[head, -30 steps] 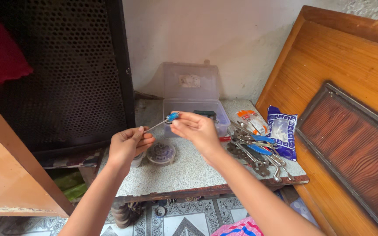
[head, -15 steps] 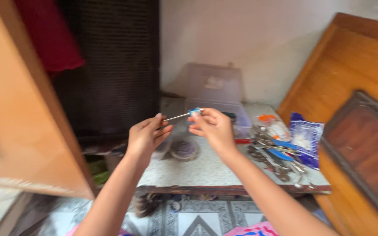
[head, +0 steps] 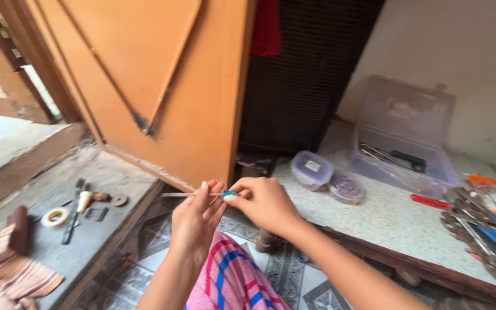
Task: The person organizes a collection of tools by picking them up from a cluttered surface and placing them into a clear plastic container. They handle various items including wrenches, screwdrivers, pliers, and scissors, arranging them neatly inside the box.
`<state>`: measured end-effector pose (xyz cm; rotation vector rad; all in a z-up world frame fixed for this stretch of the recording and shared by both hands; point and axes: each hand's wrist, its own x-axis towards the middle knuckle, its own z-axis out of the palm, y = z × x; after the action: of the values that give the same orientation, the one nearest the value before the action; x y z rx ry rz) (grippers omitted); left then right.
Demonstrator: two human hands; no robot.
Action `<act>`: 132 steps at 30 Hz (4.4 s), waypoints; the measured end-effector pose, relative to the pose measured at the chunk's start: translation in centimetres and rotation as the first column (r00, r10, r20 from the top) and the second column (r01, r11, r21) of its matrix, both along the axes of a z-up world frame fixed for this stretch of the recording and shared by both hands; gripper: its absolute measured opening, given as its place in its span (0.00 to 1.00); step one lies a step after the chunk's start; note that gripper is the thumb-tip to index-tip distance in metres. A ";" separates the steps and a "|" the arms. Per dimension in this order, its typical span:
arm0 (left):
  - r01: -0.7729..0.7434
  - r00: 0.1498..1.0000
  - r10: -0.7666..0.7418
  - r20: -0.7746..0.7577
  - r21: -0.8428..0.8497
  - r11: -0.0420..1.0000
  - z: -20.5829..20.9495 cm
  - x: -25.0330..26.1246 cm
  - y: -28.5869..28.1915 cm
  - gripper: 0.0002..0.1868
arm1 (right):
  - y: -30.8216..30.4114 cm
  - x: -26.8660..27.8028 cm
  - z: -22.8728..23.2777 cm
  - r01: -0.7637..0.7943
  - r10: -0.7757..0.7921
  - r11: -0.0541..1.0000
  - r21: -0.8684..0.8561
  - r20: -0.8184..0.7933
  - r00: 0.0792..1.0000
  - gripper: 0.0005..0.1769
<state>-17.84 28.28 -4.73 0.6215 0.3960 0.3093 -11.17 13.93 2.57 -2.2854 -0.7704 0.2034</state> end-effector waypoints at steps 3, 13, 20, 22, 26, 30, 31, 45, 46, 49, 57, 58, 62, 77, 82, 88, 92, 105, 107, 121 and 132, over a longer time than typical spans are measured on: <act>-0.104 0.984 0.123 -0.129 0.146 0.984 -2.8 -1.8 3.6 0.22 | 3.3 -1.6 0.0 -0.054 0.059 0.987 -0.150 0.029 0.998 0.19; -0.186 0.866 0.306 -0.395 0.312 0.932 -19.7 2.5 25.7 0.16 | 6.1 -0.5 -1.8 -0.240 0.224 0.937 -0.254 -0.092 0.970 0.19; -0.329 0.807 0.544 -0.228 0.591 0.736 -23.7 4.0 31.5 0.14 | 5.6 -0.7 -3.3 -0.473 0.447 0.870 -0.140 -0.180 0.876 0.20; -0.249 0.732 0.611 -0.301 0.716 0.652 -23.7 3.8 30.2 0.18 | 5.1 -0.7 -3.3 -0.467 0.437 0.876 -0.123 -0.212 0.874 0.19; -0.200 0.662 0.689 -0.296 0.816 0.542 -21.3 3.7 25.4 0.25 | 3.5 -0.3 -3.2 -0.457 0.437 0.888 -0.051 -0.216 0.873 0.18; -0.167 0.803 0.593 0.058 0.977 0.131 -16.1 2.3 14.1 0.28 | 1.2 0.3 -3.1 -0.394 0.378 0.918 -0.035 -0.219 0.900 0.16; -0.171 0.837 0.540 0.093 0.981 0.095 -14.6 2.1 11.4 0.27 | 0.5 0.5 -3.1 -0.377 0.367 0.926 -0.002 -0.216 0.905 0.16; -0.213 0.966 -0.153 0.210 0.977 -0.005 2.8 2.0 -9.9 0.19 | -14.3 3.2 -1.2 -0.074 0.064 0.991 0.114 0.084 0.994 0.15; -0.247 0.952 -0.190 0.241 0.969 -0.007 3.3 2.7 -10.9 0.20 | -15.6 3.4 -0.8 -0.065 0.054 0.992 0.113 0.102 0.993 0.15; -0.316 0.907 -0.297 0.300 0.949 -0.007 4.4 4.7 -13.6 0.21 | -19.2 3.5 0.3 0.038 -0.045 0.997 0.060 0.133 0.990 0.15; -0.296 0.861 -0.448 0.240 0.953 -0.059 7.2 9.6 -20.0 0.23 | -28.5 4.6 0.8 0.278 -0.290 0.956 0.092 0.174 0.941 0.16; -0.252 0.877 -0.438 0.196 0.965 -0.073 7.4 10.2 -20.7 0.24 | -29.7 4.9 0.4 0.241 -0.273 0.959 0.147 0.264 0.925 0.15; -0.274 0.900 -0.390 0.194 0.948 -0.160 7.3 12.4 -23.2 0.28 | -33.8 4.8 0.1 0.253 -0.318 0.947 0.196 0.482 0.817 0.12; -0.355 0.932 -0.293 0.214 0.706 -0.613 0.8 16.8 -27.6 0.34 | -45.0 6.1 0.7 0.775 -0.762 0.632 -0.001 0.178 0.622 0.13; -0.307 0.945 -0.285 0.159 0.727 -0.614 1.3 16.4 -27.6 0.33 | -43.9 5.9 0.2 0.803 -0.792 0.585 -0.113 0.137 0.596 0.15; -0.321 0.940 -0.295 0.170 0.730 -0.603 1.2 16.5 -27.5 0.31 | -42.1 6.1 -1.1 0.785 -0.672 0.597 -0.163 0.433 0.601 0.18; -0.343 0.932 -0.306 0.191 0.736 -0.583 1.2 16.6 -27.5 0.29 | -41.4 6.1 -2.2 0.757 -0.497 0.627 -0.187 0.652 0.573 0.14; -0.394 0.912 -0.333 0.241 0.743 -0.541 1.4 16.3 -27.2 0.28 | -44.0 8.0 -3.5 0.763 -0.607 0.619 -0.187 0.503 0.616 0.13; -0.379 0.917 -0.328 0.226 0.750 -0.542 1.4 16.3 -27.3 0.29 | -45.3 9.3 -3.2 0.816 -0.808 0.571 -0.089 0.119 0.577 0.15; -0.375 0.924 -0.277 0.263 0.758 -0.533 1.2 16.5 -27.6 0.36 | -41.1 14.8 1.1 0.692 -0.583 0.701 0.171 -0.421 0.695 0.15; -0.362 0.929 -0.274 0.247 0.753 -0.549 1.2 16.5 -27.6 0.37 | -33.9 22.8 -0.8 0.551 -0.556 0.829 0.091 0.239 0.796 0.27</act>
<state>-1.30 0.67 -3.49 2.5780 -0.5675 0.9583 11.60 -19.94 1.73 -2.4406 -0.1842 -0.3790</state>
